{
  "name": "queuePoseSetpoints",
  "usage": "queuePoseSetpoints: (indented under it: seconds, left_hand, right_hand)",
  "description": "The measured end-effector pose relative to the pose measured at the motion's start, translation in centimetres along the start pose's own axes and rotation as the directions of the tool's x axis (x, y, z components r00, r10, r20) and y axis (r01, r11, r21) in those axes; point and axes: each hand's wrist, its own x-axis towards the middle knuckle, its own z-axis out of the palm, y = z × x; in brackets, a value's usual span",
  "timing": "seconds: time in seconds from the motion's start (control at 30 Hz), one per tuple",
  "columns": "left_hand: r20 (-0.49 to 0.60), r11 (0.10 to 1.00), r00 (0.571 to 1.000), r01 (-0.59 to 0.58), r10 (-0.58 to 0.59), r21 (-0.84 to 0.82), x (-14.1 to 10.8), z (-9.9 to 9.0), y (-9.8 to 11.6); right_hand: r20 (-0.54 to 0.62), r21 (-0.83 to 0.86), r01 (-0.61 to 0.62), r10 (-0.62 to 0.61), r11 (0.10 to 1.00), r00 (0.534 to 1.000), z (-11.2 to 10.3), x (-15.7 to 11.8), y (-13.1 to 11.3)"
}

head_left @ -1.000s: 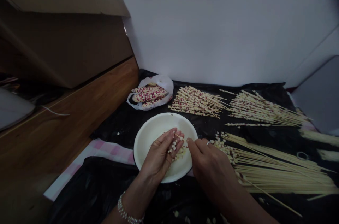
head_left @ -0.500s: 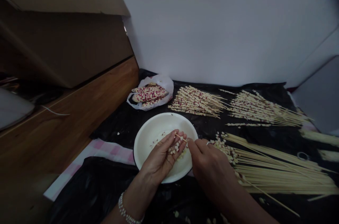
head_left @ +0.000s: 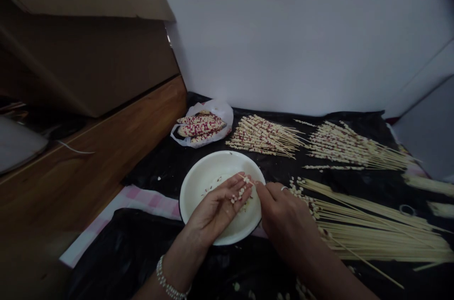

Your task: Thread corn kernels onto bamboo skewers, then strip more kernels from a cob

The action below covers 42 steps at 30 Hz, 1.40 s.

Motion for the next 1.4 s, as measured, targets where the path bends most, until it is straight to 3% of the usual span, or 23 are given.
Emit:
queuePoseSetpoints:
  seconds: [0.17, 0.33, 0.8, 1.17, 1.4]
  left_hand:
    - [-0.055, 0.993, 0.998, -0.024, 0.030, 0.111, -0.1, 0.0, 0.3]
    - [-0.111, 0.988, 0.988, -0.096, 0.110, 0.122, 0.2, -0.4, 0.1]
    - [-0.025, 0.986, 0.991, -0.127, 0.131, 0.110, 0.6, -1.0, 0.2]
    - [-0.152, 0.979, 0.973, -0.155, 0.175, 0.131, 0.6, -0.7, 0.3]
    - [-0.181, 0.979, 0.967, -0.160, 0.181, 0.123, 0.4, -0.3, 0.3]
  right_hand:
    - [0.022, -0.015, 0.013, -0.012, 1.000, 1.000, -0.3, 0.1, 0.1]
    - [0.011, 0.000, -0.009, 0.009, 1.000, 1.000, 0.0, 0.0, 0.0]
    - [0.032, 0.058, -0.016, 0.014, 0.998, 0.999, 0.1, -0.1, 0.0]
    - [0.055, 0.038, 0.004, -0.006, 0.999, 0.998, -0.5, 0.2, -0.3]
    - [0.013, 0.036, 0.022, -0.022, 0.999, 1.000, -0.1, 0.2, -0.3]
